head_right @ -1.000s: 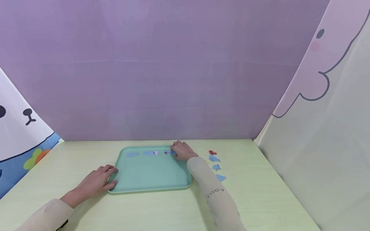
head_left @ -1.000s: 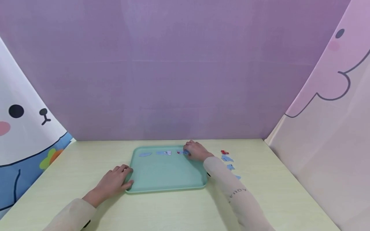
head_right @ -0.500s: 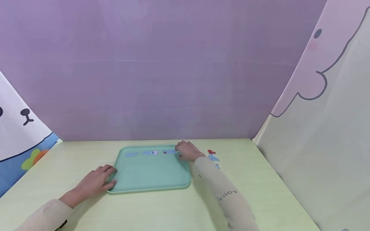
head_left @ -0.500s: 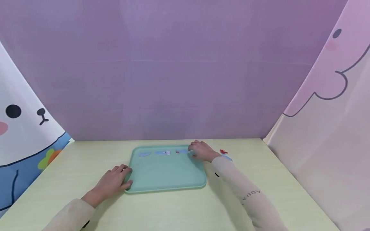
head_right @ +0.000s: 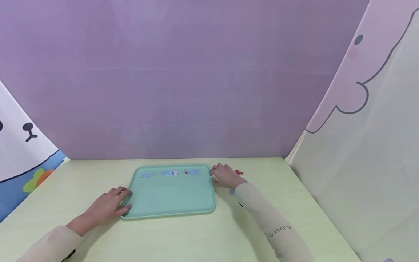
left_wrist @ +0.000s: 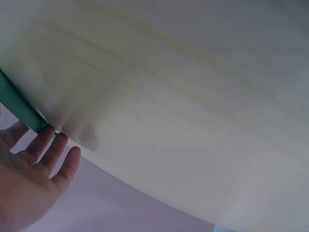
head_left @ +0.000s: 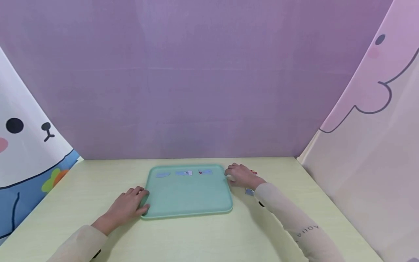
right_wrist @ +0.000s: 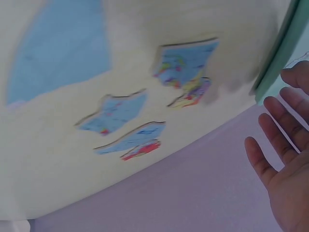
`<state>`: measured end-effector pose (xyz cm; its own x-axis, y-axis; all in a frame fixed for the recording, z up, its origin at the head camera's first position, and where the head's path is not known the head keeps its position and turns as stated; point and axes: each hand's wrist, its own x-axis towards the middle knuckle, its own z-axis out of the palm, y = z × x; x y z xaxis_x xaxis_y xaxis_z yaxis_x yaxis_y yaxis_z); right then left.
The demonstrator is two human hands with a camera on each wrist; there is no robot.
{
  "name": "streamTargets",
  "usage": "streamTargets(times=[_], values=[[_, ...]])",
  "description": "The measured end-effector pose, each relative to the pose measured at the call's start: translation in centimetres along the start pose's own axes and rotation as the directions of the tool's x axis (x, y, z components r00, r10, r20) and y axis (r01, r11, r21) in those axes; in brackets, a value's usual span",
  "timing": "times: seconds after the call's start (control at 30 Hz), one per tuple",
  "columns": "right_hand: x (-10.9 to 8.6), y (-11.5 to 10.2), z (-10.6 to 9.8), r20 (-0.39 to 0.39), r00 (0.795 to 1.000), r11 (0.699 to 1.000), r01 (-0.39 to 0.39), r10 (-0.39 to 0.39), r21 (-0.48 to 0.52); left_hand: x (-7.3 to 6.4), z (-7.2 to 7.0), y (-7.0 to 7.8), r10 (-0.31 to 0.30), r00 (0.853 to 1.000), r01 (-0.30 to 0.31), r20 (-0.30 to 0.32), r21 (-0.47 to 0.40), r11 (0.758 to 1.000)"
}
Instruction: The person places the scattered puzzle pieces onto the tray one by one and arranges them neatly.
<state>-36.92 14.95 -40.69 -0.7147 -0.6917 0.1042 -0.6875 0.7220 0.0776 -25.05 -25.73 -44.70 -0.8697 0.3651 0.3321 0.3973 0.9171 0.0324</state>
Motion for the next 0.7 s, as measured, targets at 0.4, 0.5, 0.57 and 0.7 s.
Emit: streamTargets(times=[0.4,0.5,0.57,0.7], values=[[-3.5,0.9,0.0,-0.053,0.998,0.999,-0.034,0.035,0.017,0.0,0.0,0.1,0.003,1.000,-0.003,-0.011,-0.007,1.000],[-4.3,1.1,0.0,-0.065,0.997,0.999,-0.047,0.048,0.021,0.0,0.1,0.0,0.004,1.000,-0.005,-0.007,-0.002,1.000],[-4.9,1.2,0.1,-0.068,0.996,0.998,-0.059,0.060,0.015,0.0,0.2,0.0,0.006,1.000,-0.006,-0.003,0.004,1.000],[-5.8,1.4,0.4,-0.088,0.994,0.998,-0.067,0.066,-0.002,0.0,0.2,0.0,0.010,1.000,-0.010,-0.005,0.014,1.000]])
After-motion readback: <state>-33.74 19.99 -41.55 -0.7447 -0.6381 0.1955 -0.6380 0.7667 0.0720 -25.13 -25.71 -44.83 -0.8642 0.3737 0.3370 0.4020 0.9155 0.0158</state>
